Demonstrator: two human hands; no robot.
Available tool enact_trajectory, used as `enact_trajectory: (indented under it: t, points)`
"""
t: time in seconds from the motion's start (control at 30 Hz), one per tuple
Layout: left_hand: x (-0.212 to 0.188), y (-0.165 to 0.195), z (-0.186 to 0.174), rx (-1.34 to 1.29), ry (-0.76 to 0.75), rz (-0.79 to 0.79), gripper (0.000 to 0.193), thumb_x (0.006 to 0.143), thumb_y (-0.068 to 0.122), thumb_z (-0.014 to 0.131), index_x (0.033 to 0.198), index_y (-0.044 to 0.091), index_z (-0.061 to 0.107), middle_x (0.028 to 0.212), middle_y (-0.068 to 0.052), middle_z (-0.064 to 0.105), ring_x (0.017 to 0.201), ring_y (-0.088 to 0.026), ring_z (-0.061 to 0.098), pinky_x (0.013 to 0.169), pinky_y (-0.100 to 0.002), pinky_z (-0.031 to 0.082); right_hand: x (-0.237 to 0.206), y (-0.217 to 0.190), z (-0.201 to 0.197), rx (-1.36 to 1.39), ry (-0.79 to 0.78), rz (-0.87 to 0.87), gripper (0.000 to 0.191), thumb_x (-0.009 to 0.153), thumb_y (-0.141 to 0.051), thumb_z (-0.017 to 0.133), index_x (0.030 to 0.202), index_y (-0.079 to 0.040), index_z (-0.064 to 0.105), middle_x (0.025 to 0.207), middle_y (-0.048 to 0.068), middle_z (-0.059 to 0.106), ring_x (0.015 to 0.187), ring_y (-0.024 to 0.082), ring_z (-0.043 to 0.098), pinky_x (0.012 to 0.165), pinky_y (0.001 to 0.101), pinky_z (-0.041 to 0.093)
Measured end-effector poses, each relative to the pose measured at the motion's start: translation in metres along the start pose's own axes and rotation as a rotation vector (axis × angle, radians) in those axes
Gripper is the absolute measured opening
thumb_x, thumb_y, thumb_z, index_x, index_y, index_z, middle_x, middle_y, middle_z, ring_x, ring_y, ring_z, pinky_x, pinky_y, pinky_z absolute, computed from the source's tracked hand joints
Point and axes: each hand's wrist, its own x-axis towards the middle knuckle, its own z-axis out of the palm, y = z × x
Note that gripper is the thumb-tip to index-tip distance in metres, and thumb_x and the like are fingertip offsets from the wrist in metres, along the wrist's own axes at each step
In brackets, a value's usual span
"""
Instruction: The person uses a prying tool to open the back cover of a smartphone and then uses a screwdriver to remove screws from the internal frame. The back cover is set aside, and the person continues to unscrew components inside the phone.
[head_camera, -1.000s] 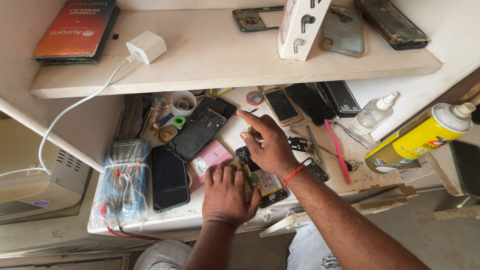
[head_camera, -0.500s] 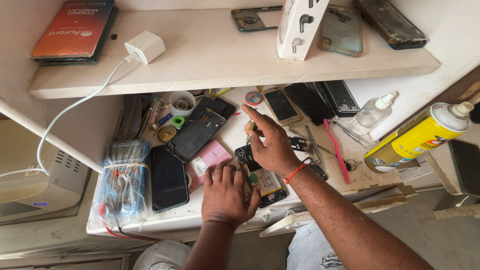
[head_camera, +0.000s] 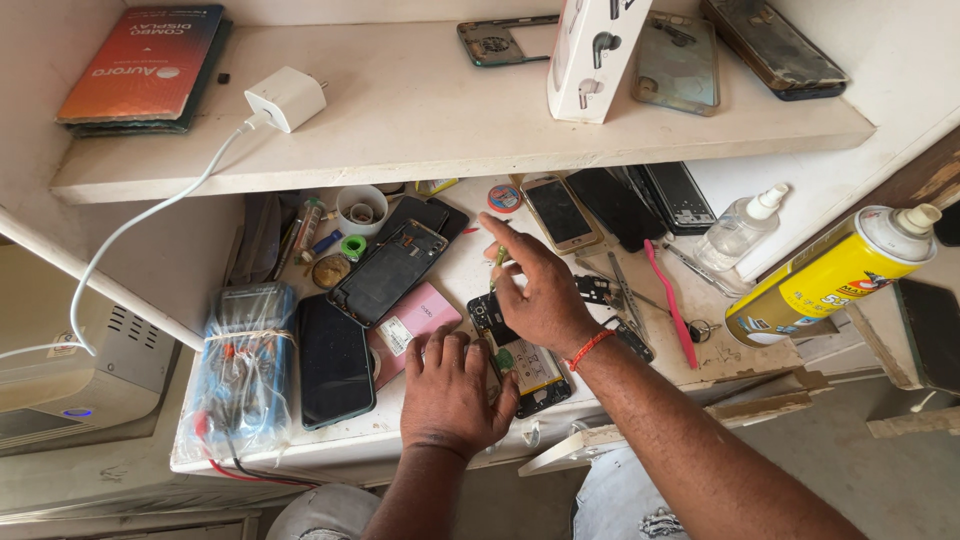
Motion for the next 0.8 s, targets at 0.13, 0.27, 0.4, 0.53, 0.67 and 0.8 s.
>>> enact_trajectory:
  t: [0.13, 0.27, 0.4, 0.53, 0.67, 0.8]
  points:
    - [0.000, 0.000, 0.000, 0.012, -0.008, 0.000, 0.055, 0.085, 0.050, 0.062, 0.112, 0.003, 0.068, 0.119, -0.020, 0.059, 0.128, -0.038, 0.048, 0.110, -0.063, 0.029, -0.001, -0.002, 0.001, -0.073, -0.013, 0.030, 0.060, 0.096, -0.001, 0.069, 0.151, -0.018, 0.053, 0.107, 0.011, 0.065, 0.089, 0.020, 0.069, 0.081, 0.0288, 0.062]
    - [0.000, 0.000, 0.000, 0.011, -0.022, -0.004, 0.055, 0.085, 0.050, 0.061, 0.112, 0.002, 0.068, 0.119, -0.020, 0.059, 0.129, -0.038, 0.048, 0.111, -0.062, 0.028, 0.001, 0.000, 0.001, 0.063, -0.001, 0.005, 0.064, 0.097, 0.004, 0.057, 0.157, -0.016, 0.045, 0.118, 0.009, 0.067, 0.106, 0.016, 0.073, 0.092, 0.0272, 0.062]
    - [0.000, 0.001, 0.000, 0.014, -0.016, -0.001, 0.056, 0.085, 0.050, 0.061, 0.113, 0.002, 0.068, 0.118, -0.020, 0.059, 0.128, -0.039, 0.048, 0.110, -0.063, 0.028, 0.000, 0.005, 0.000, -0.020, -0.008, 0.000, 0.063, 0.095, 0.001, 0.068, 0.153, -0.014, 0.048, 0.114, 0.012, 0.067, 0.100, 0.019, 0.070, 0.084, 0.0290, 0.061]
    - [-0.001, 0.000, 0.001, 0.002, 0.018, 0.007, 0.056, 0.084, 0.050, 0.061, 0.113, 0.002, 0.068, 0.120, -0.020, 0.059, 0.129, -0.039, 0.048, 0.110, -0.063, 0.028, 0.002, 0.011, -0.003, 0.058, -0.012, 0.058, 0.061, 0.097, 0.002, 0.062, 0.154, -0.015, 0.049, 0.112, 0.009, 0.071, 0.100, 0.015, 0.073, 0.090, 0.0278, 0.062]
    - [0.000, 0.000, 0.001, 0.003, -0.011, -0.003, 0.056, 0.085, 0.050, 0.061, 0.113, 0.002, 0.067, 0.119, -0.020, 0.059, 0.128, -0.039, 0.048, 0.111, -0.062, 0.028, 0.002, 0.013, -0.006, -0.008, 0.005, -0.037, 0.059, 0.093, 0.000, 0.072, 0.148, -0.010, 0.053, 0.109, 0.011, 0.071, 0.096, 0.015, 0.070, 0.083, 0.0288, 0.059]
    - [0.000, 0.000, 0.000, 0.007, -0.007, -0.001, 0.056, 0.084, 0.050, 0.062, 0.113, 0.002, 0.068, 0.118, -0.020, 0.059, 0.128, -0.039, 0.048, 0.110, -0.062, 0.029, 0.002, 0.012, -0.007, 0.033, 0.025, 0.067, 0.052, 0.095, 0.002, 0.066, 0.145, -0.009, 0.057, 0.106, 0.007, 0.075, 0.090, 0.012, 0.073, 0.082, 0.0260, 0.063]
